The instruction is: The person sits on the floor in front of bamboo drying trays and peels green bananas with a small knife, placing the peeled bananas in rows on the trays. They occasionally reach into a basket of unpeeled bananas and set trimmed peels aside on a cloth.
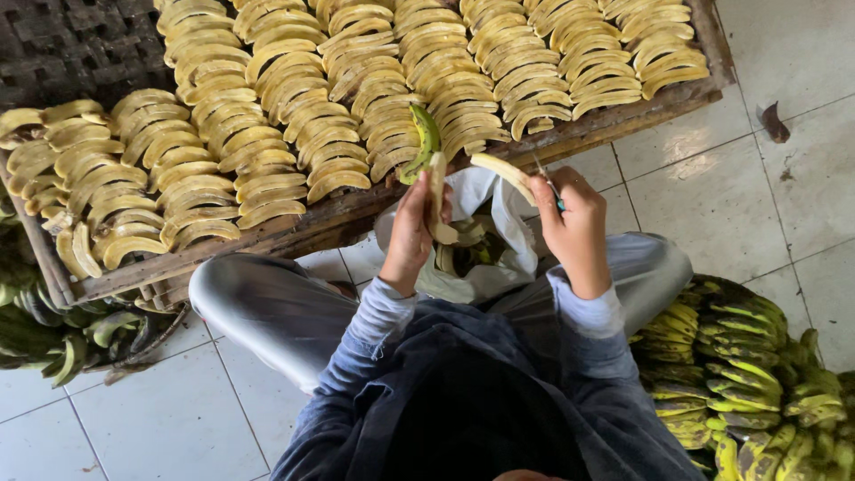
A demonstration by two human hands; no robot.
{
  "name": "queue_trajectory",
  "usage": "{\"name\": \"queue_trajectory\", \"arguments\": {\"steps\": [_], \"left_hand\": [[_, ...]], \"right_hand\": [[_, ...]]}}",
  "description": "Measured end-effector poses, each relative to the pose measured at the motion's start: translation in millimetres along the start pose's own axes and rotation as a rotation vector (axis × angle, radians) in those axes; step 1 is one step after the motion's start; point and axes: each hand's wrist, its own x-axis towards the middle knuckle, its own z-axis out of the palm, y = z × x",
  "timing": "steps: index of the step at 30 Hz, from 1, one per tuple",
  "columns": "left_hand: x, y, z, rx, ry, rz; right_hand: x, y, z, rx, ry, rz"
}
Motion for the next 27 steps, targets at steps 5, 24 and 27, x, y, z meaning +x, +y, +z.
{"name": "queue_trajectory", "arguments": {"steps": [5, 24, 27], "left_hand": [[34, 23, -43, -0.084, 0.353, 0.069], [60, 22, -64, 0.44, 0.513, 0.512], [62, 7, -68, 0.429, 0.402, 0.477]], "right_hand": [[-12, 29, 24, 0.181, -0.453, 0.048], [67, 21, 189, 0.093, -0.091, 0.327], [68, 21, 190, 0.249, -0.022, 0.344]]}}
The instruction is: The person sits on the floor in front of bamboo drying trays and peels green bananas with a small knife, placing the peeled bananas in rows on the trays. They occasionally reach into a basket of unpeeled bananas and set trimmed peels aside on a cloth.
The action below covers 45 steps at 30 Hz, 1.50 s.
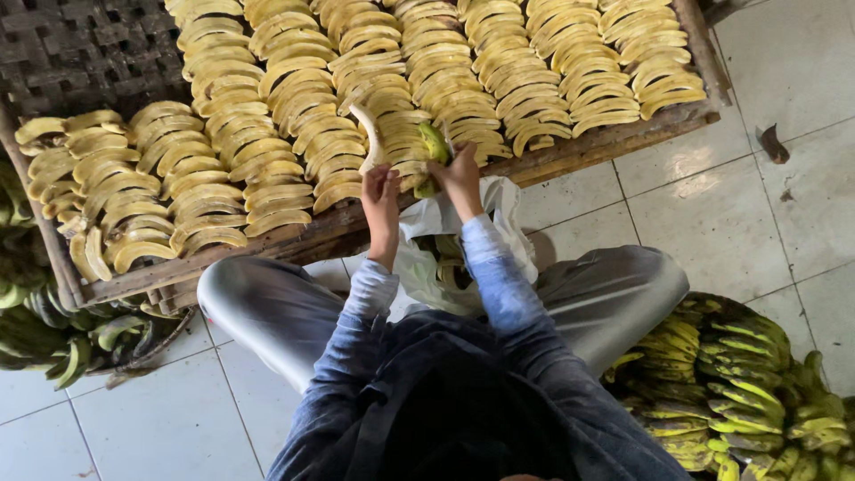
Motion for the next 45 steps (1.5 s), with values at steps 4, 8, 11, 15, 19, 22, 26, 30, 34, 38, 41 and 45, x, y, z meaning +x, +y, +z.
{"name": "queue_trajectory", "arguments": {"steps": [4, 8, 11, 15, 19, 22, 26, 30, 34, 38, 41, 45], "left_hand": [[-4, -2, 10, 0.012, -0.049, -0.104], [-19, 21, 23, -0.021, -0.35, -0.243], [-34, 47, 42, 0.085, -0.376, -0.041], [-63, 83, 51, 0.848, -0.341, 0.255], [-85, 108, 61, 1.053, -0.334, 0.582], [-94, 122, 69, 1.112, -0.298, 0.668], [-100, 131, 73, 1.103, -0.292, 0.716], [-98, 127, 72, 1.125, -0.251, 0.767], [-95, 117, 73, 1.181, -0.207, 0.707], [-92, 118, 63, 1.079, -0.292, 0.751], [-89, 127, 48, 0.918, -0.461, 0.768], [-98, 137, 42, 0.504, -0.612, 0.641]], "right_hand": [[-10, -3, -16, 0.238, -0.026, -0.017], [-31, -13, -49, 0.152, -0.082, -0.481], [-53, -32, -82, 0.108, -0.234, -0.395], [-73, -57, -126, -0.216, -0.14, -0.357], [-88, -75, -153, -0.386, -0.083, -0.656], [-96, -86, -164, -0.389, -0.097, -0.623], [-102, -97, -169, -0.419, -0.079, -0.58], [-106, -100, -164, -0.45, 0.031, -0.542], [-109, -96, -153, -0.442, 0.054, -0.335], [-111, -83, -152, -0.249, -0.083, -0.207], [-112, -70, -162, 0.108, -0.277, -0.111], [-109, -52, -180, 0.618, -0.506, 0.195]]}}
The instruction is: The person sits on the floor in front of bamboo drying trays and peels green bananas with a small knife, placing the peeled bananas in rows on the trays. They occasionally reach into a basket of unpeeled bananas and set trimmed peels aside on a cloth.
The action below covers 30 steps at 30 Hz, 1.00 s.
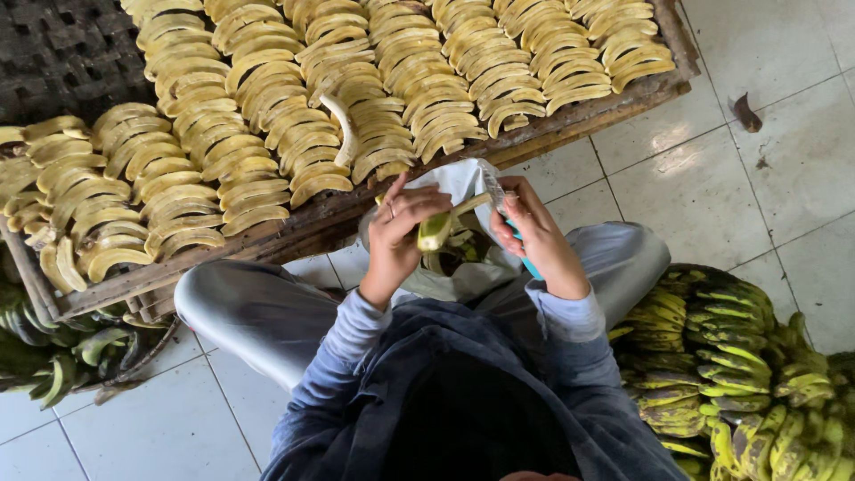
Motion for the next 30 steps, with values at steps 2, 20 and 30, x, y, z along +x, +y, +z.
{"name": "queue_trajectory", "arguments": {"steps": [2, 20, 30], "left_hand": [[-5, 9, -3, -0.251, 0.026, -0.024], [9, -12, 30, -1.791, 0.367, -0.863], [26, 42, 49, -1.356, 0.591, -0.608]], "right_hand": [[-4, 9, -9, 0.131, 0.007, 0.111], [-20, 39, -12, -0.972, 0.256, -0.836], [-28, 0, -13, -1.222, 0.057, -0.852]]}}
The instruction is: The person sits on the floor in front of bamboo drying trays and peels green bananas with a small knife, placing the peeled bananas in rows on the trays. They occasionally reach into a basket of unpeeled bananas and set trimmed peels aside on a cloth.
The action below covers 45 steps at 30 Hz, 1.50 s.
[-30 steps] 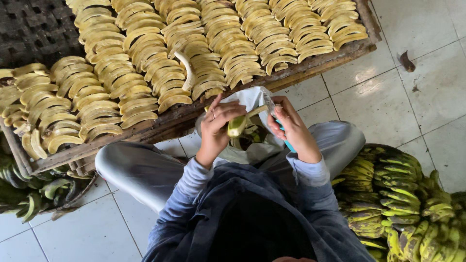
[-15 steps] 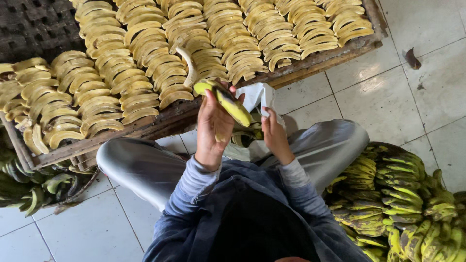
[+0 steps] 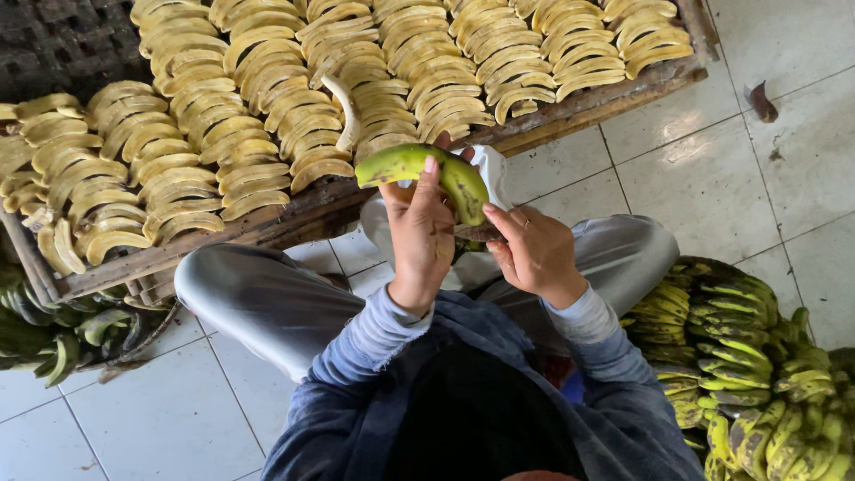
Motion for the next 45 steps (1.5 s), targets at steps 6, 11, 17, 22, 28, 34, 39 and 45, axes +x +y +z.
{"name": "queue_trajectory", "arguments": {"steps": [6, 11, 17, 22, 28, 34, 39, 45], "left_hand": [[-2, -5, 5, 0.006, 0.069, 0.122], [-4, -5, -2, 0.025, 0.081, 0.118], [-4, -3, -1, 0.102, 0.141, 0.079], [1, 5, -4, 0.219, -0.004, 0.097], [25, 27, -44, 0.471, -0.316, -0.233], [44, 20, -105, 1.04, -0.766, -0.425], [57, -1, -161, 1.343, -0.634, -0.255], [53, -29, -188, 0.744, -0.198, -0.222]], "right_hand": [[14, -11, -11, 0.01, -0.027, 0.021], [27, -22, -14, 0.014, -0.038, 0.074], [46, -32, -19, 0.017, -0.056, 0.095], [66, -34, -35, -0.009, -0.118, 0.078], [92, -27, -77, -0.072, -0.15, 0.068], [108, -13, -138, -0.429, -0.133, -0.099], [113, -31, -182, -0.429, -0.194, -0.052], [86, -26, -158, -0.065, -0.33, 0.118]]}}
